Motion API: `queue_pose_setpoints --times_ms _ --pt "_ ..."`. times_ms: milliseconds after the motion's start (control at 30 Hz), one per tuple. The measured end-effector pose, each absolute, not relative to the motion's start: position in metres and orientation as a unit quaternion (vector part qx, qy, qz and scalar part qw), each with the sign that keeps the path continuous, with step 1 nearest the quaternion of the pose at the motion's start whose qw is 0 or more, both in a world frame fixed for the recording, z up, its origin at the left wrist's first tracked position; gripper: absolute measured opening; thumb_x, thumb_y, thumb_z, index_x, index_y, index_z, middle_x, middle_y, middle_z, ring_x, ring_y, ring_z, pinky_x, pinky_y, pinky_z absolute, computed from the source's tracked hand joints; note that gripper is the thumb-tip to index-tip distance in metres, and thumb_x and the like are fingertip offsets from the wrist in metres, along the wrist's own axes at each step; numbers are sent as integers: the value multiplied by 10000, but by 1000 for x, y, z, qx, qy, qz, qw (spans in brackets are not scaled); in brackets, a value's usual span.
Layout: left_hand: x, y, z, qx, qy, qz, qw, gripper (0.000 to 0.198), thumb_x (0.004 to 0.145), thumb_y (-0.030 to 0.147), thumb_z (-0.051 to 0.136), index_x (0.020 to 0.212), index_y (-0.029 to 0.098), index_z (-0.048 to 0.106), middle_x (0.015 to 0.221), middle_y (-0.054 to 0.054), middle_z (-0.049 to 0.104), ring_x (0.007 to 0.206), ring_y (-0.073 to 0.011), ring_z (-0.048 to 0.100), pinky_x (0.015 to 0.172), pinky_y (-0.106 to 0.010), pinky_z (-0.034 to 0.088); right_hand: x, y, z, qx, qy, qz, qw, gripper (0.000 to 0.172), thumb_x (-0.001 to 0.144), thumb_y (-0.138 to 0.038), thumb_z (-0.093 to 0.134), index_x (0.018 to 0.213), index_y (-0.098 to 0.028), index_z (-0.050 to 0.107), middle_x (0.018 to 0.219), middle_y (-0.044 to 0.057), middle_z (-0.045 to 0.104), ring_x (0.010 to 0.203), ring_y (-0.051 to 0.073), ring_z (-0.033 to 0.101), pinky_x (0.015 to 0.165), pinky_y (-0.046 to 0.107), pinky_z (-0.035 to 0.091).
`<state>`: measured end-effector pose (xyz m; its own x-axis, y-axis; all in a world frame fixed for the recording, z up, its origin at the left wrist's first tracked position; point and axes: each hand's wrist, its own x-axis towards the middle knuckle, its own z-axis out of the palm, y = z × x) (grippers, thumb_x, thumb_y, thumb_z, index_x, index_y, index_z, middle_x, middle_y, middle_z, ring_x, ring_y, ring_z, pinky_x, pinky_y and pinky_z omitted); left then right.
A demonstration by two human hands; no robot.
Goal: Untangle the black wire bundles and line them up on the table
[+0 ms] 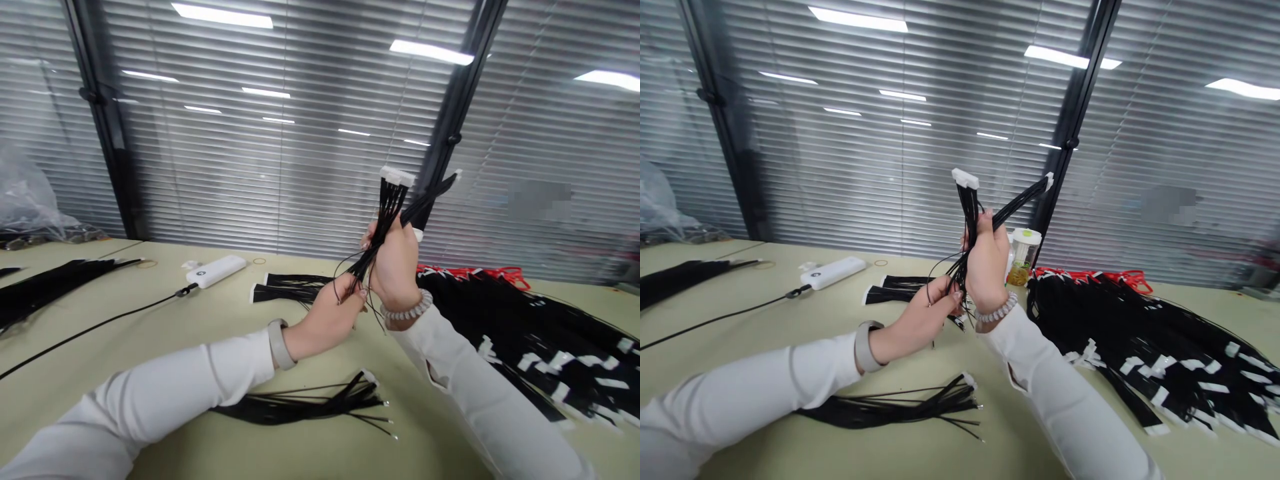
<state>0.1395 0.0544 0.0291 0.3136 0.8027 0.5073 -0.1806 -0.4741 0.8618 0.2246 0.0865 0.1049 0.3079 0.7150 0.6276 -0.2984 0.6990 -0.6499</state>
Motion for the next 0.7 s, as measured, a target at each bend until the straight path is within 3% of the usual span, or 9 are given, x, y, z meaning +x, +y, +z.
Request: queue_pose_setpoints --times_ms 167,300,467,567,700 --pt "139 51 32 658 203 529 496 135 857 244 455 742 175 445 693 23 481 617 -91 483 628 -241 425 227 85 108 -214 -477 342 781 293 852 -451 494 692 -219 413 565 -74 431 432 67 387 398 192 334" --pt "143 48 28 669 184 506 513 142 850 231 477 730 174 429 636 28 486 568 -91 497 570 -232 408 228 85 108 -226 -480 355 769 277 863 -435 471 704 -219 403 548 -82 433 411 57 380 388 180 325" --pt "148 52 16 706 205 511 446 128 749 104 549 755 180 446 679 26 506 609 -95 481 574 -221 391 227 89 104 -239 -515 375 733 236 854 -390 482 710 -217 410 520 -92 421 387 53 370 372 173 310" --pt "146 54 13 737 236 494 395 118 731 64 524 748 175 491 679 18 540 628 -105 490 596 -231 388 229 91 105 -251 -561 397 682 207 847 -369 497 726 -206 456 499 -94 420 382 53 366 366 169 307" --pt "144 49 15 757 221 470 396 97 729 68 526 717 164 528 680 4 561 639 -114 504 599 -237 400 232 89 108 -278 -658 433 550 262 791 -401 595 701 -155 569 495 -63 464 405 67 418 359 177 335"
